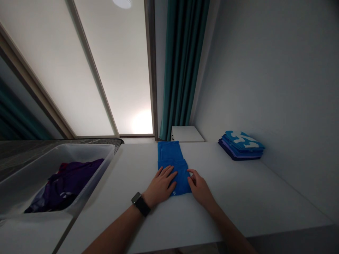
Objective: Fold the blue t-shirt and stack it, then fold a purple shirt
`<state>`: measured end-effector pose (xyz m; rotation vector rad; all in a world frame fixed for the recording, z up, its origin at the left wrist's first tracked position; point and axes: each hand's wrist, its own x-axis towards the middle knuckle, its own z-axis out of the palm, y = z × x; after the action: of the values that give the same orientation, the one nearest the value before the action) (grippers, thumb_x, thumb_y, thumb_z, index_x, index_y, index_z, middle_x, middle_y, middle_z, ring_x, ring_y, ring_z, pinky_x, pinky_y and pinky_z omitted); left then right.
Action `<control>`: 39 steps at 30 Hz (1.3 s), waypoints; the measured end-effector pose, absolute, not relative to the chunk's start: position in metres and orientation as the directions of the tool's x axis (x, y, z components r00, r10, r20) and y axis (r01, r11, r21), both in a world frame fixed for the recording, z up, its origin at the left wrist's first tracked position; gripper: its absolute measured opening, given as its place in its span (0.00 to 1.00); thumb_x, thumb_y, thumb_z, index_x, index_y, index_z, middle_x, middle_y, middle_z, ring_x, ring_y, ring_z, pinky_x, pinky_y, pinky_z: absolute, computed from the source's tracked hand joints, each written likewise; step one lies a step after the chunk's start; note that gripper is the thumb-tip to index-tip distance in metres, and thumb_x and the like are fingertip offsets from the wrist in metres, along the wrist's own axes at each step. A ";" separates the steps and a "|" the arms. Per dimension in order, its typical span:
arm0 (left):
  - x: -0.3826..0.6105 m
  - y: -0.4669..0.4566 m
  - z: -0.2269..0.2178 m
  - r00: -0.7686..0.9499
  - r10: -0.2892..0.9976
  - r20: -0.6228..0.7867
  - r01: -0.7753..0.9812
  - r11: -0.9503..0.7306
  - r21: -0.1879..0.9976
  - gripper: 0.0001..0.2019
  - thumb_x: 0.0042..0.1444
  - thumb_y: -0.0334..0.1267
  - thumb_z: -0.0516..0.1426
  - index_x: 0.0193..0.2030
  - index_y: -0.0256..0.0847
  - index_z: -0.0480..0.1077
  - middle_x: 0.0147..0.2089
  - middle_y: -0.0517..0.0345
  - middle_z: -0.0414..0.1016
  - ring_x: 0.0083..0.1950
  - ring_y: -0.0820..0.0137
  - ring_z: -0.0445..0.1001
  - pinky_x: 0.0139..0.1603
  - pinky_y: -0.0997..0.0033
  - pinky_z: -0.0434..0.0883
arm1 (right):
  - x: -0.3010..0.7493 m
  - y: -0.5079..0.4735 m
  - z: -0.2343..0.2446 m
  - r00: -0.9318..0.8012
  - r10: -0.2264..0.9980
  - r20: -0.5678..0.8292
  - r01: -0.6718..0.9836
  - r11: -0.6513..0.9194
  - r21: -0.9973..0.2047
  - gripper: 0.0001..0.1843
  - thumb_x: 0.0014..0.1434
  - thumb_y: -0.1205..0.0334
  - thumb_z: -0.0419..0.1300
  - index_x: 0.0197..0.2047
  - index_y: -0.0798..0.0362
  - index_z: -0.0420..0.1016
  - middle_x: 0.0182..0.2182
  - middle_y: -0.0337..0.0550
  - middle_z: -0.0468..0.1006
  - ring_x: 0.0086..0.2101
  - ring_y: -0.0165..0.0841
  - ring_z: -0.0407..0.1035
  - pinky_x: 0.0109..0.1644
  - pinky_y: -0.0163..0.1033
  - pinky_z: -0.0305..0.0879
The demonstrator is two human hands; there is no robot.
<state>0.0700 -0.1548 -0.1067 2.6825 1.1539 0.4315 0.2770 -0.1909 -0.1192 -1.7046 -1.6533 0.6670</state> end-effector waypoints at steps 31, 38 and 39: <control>0.039 -0.199 -0.109 0.301 0.949 0.095 0.756 -0.298 0.583 0.14 0.66 0.41 0.44 0.43 0.45 0.69 0.37 0.58 0.78 0.37 0.64 0.74 0.45 0.61 0.61 | 0.275 -0.207 -0.128 -0.052 0.943 0.328 0.867 0.206 -0.455 0.16 0.65 0.67 0.46 0.47 0.50 0.74 0.40 0.44 0.77 0.42 0.38 0.69 0.46 0.43 0.58; 0.036 -0.202 -0.106 0.330 0.938 0.105 0.712 -0.320 0.625 0.14 0.66 0.40 0.44 0.43 0.45 0.70 0.39 0.58 0.78 0.38 0.64 0.74 0.45 0.60 0.61 | 0.280 -0.209 -0.127 -0.120 0.938 0.324 0.810 0.281 -0.515 0.18 0.63 0.70 0.46 0.44 0.49 0.76 0.37 0.43 0.75 0.40 0.36 0.69 0.45 0.43 0.59; 0.036 -0.202 -0.105 0.332 0.937 0.106 0.711 -0.322 0.625 0.14 0.66 0.40 0.44 0.42 0.45 0.70 0.39 0.58 0.78 0.39 0.64 0.74 0.45 0.60 0.61 | 0.281 -0.210 -0.127 -0.120 0.937 0.329 0.805 0.286 -0.520 0.17 0.62 0.70 0.46 0.43 0.50 0.76 0.37 0.43 0.75 0.39 0.36 0.69 0.45 0.43 0.59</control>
<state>0.0357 -0.2016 -0.1053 2.1288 1.4449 0.6362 0.2806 -0.2103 -0.1272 -1.5552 -1.9591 0.2835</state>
